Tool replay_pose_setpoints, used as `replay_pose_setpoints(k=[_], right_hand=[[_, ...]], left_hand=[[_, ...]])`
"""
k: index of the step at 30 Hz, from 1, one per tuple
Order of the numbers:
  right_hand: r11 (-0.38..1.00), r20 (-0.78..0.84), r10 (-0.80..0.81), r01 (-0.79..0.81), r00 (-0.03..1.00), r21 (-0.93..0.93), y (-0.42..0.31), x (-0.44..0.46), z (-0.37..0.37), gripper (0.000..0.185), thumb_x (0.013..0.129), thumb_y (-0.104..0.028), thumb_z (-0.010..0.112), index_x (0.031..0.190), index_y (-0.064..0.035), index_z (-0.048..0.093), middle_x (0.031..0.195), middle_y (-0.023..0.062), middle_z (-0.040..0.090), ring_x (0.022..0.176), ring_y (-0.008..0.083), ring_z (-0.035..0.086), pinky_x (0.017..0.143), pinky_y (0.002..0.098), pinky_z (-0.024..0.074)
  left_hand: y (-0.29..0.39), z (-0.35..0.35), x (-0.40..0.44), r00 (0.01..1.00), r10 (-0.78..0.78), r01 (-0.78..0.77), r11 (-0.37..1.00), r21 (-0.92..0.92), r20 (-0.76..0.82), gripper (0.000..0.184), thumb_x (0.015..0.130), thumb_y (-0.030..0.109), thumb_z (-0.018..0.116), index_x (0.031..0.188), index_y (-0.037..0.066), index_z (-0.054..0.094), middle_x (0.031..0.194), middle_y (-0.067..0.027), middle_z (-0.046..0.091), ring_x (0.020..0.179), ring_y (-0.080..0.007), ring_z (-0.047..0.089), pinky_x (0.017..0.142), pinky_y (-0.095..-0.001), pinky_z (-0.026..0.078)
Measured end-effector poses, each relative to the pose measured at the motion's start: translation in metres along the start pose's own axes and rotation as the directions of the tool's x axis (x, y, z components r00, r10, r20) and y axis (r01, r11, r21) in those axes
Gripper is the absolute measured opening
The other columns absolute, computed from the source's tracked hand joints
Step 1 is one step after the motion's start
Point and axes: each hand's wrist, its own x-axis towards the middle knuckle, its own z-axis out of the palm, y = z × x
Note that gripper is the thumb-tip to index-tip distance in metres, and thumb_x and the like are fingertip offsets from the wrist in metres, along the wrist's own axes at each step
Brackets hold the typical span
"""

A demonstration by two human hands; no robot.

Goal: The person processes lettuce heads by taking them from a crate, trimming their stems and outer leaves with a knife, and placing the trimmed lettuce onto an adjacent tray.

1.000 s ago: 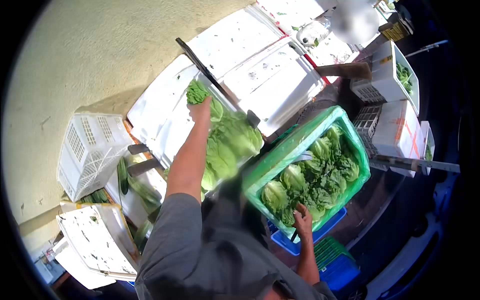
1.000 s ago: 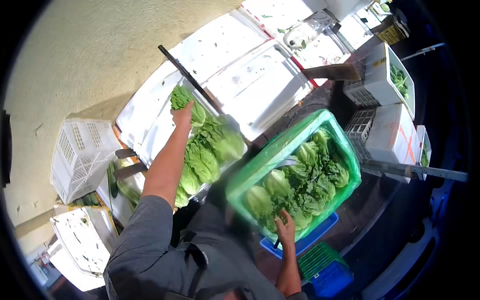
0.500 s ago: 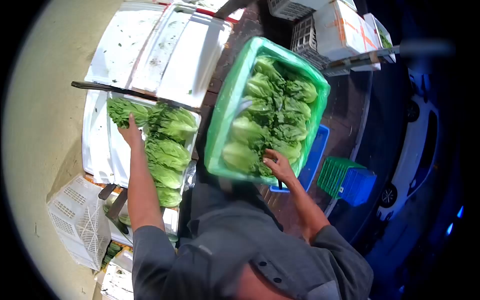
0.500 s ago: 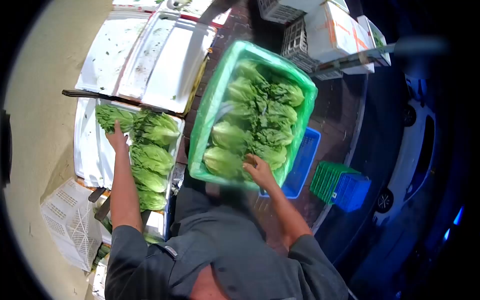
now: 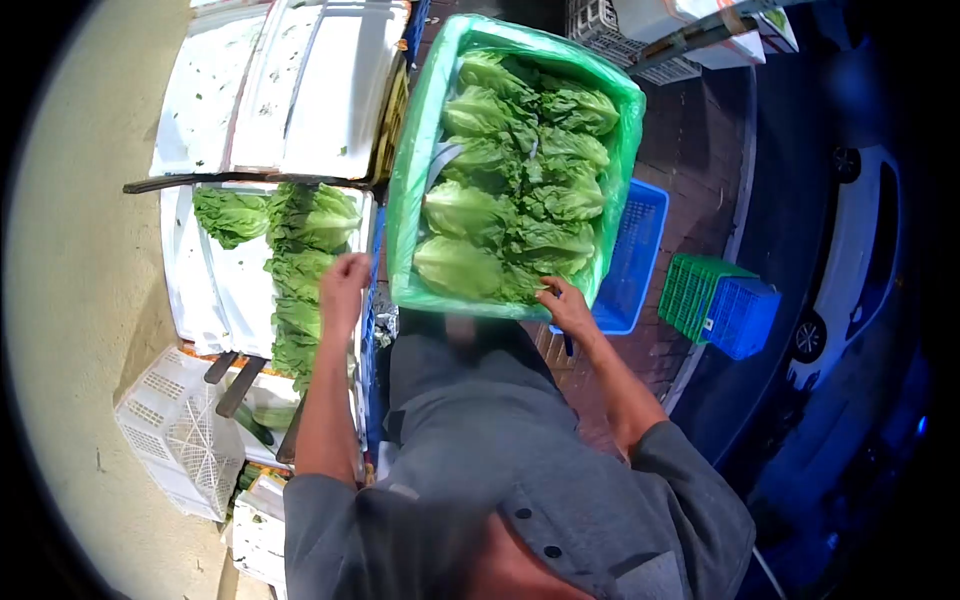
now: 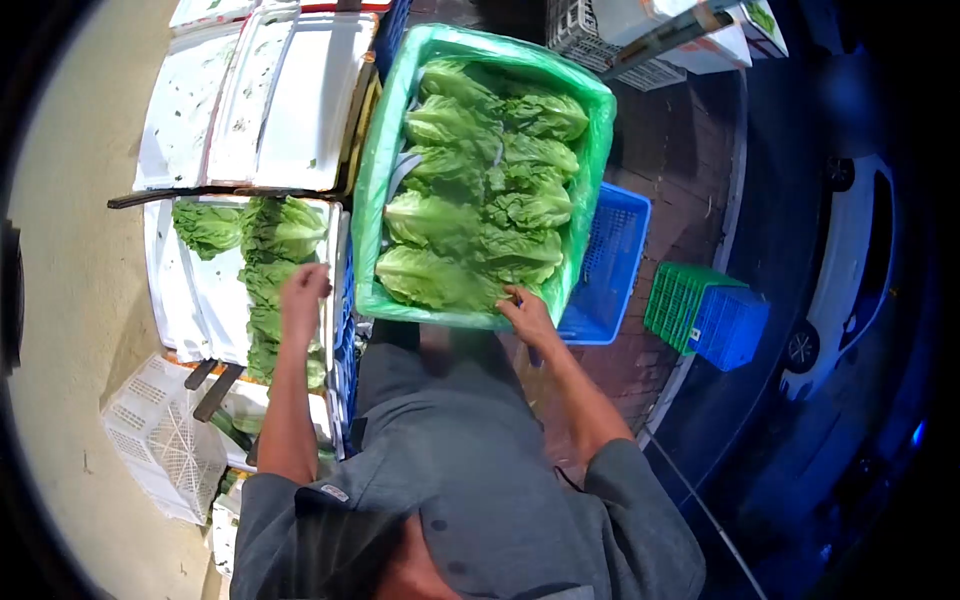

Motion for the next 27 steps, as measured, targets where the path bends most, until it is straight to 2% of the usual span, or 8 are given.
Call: replay_pose_setpoints(k=[1,6,9,13,20,21,24,27], right_hand=[[0.988,-0.046,-0.148,0.146,0.988,-0.06,0.024,0.007,0.002,0.054,0.086,-0.031,0.069,0.125,0.0046,0.06,0.085,0.0097,0.066,0.07,0.0142,0.057,0.065,0.0282,0.0472],[0.998,-0.036,-0.047,0.048,0.998,0.035,0.042,-0.005,-0.006,0.054,0.086,-0.031,0.069,0.125,0.0044,0.059,0.093,0.0117,0.067,0.077,0.0163,0.059,0.072,0.0294,0.049],[0.983,0.008,0.118,-0.118,0.993,0.143,0.032,-0.019,-0.021,0.054,0.086,-0.031,0.069,0.126,0.0039,0.058,0.097,0.0135,0.068,0.084,0.0198,0.063,0.078,0.0317,0.0505],[0.996,-0.093,-0.042,0.049,0.995,0.073,0.069,-0.015,-0.024,0.052,0.088,-0.028,0.069,0.127,0.0044,0.056,0.083,0.0074,0.063,0.065,0.0129,0.057,0.056,0.0288,0.0465],[0.994,-0.08,0.005,0.004,0.997,0.111,0.08,-0.027,-0.036,0.052,0.088,-0.029,0.069,0.127,0.0025,0.057,0.078,0.0031,0.06,0.063,0.0099,0.054,0.052,0.0289,0.0436],[0.957,-0.056,0.045,-0.027,0.997,0.287,0.086,-0.026,-0.033,0.052,0.087,-0.032,0.069,0.126,0.0012,0.058,0.08,0.0037,0.06,0.065,0.0119,0.055,0.053,0.0299,0.0459],[0.962,-0.043,0.097,-0.083,0.994,0.259,0.099,-0.03,-0.038,0.053,0.086,-0.033,0.07,0.126,-0.0001,0.059,0.081,0.0043,0.061,0.066,0.014,0.056,0.055,0.0303,0.0476],[0.972,-0.067,0.063,-0.046,0.996,0.232,0.118,-0.026,-0.036,0.048,0.086,-0.032,0.07,0.122,-0.0012,0.061,0.082,0.0051,0.061,0.066,0.016,0.057,0.056,0.0311,0.0486]], left_hand=[[-0.027,0.026,-0.001,0.989,0.085,-0.094,0.993,0.07,0.124,0.027,0.091,0.027,0.069,0.102,0.002,0.07,0.084,-0.0055,0.066,0.069,-0.011,0.056,0.065,-0.0251,0.046],[-0.017,0.097,0.006,0.89,0.298,-0.448,0.709,0.544,0.346,0.058,0.085,0.032,0.069,0.128,-0.002,0.051,0.123,-0.0233,0.059,0.106,-0.042,0.06,0.089,-0.0466,0.048],[0.006,0.106,0.006,0.908,0.068,-0.356,0.645,0.676,0.413,0.063,0.085,0.034,0.069,0.131,-0.001,0.044,0.124,-0.0233,0.058,0.112,-0.0427,0.057,0.092,-0.0484,0.047],[0.0,0.115,0.015,0.9,0.066,-0.4,0.51,0.761,0.43,0.067,0.081,0.036,0.073,0.13,0.0,0.045,0.117,-0.0252,0.059,0.109,-0.0418,0.059,0.091,-0.0485,0.048],[0.043,0.129,0.009,0.928,-0.1,-0.293,0.402,0.868,0.36,0.065,0.07,0.045,0.081,0.114,0.001,0.063,0.097,-0.0213,0.067,0.1,-0.0385,0.063,0.082,-0.047,0.052],[0.045,0.133,0.005,0.925,-0.035,-0.337,0.378,0.862,0.377,0.063,0.068,0.049,0.081,0.106,0.001,0.067,0.091,-0.0198,0.068,0.097,-0.0372,0.064,0.08,-0.0468,0.053],[0.051,0.148,-0.001,0.914,-0.049,-0.389,0.182,0.903,0.403,0.064,0.068,0.051,0.08,0.105,0.001,0.068,0.093,-0.022,0.067,0.097,-0.0361,0.065,0.081,-0.0456,0.053],[0.037,0.153,-0.001,0.888,0.117,-0.455,0.366,0.812,0.445,0.072,0.068,0.053,0.079,0.106,-0.006,0.063,0.094,-0.0258,0.067,0.098,-0.0396,0.064,0.084,-0.0458,0.052]])
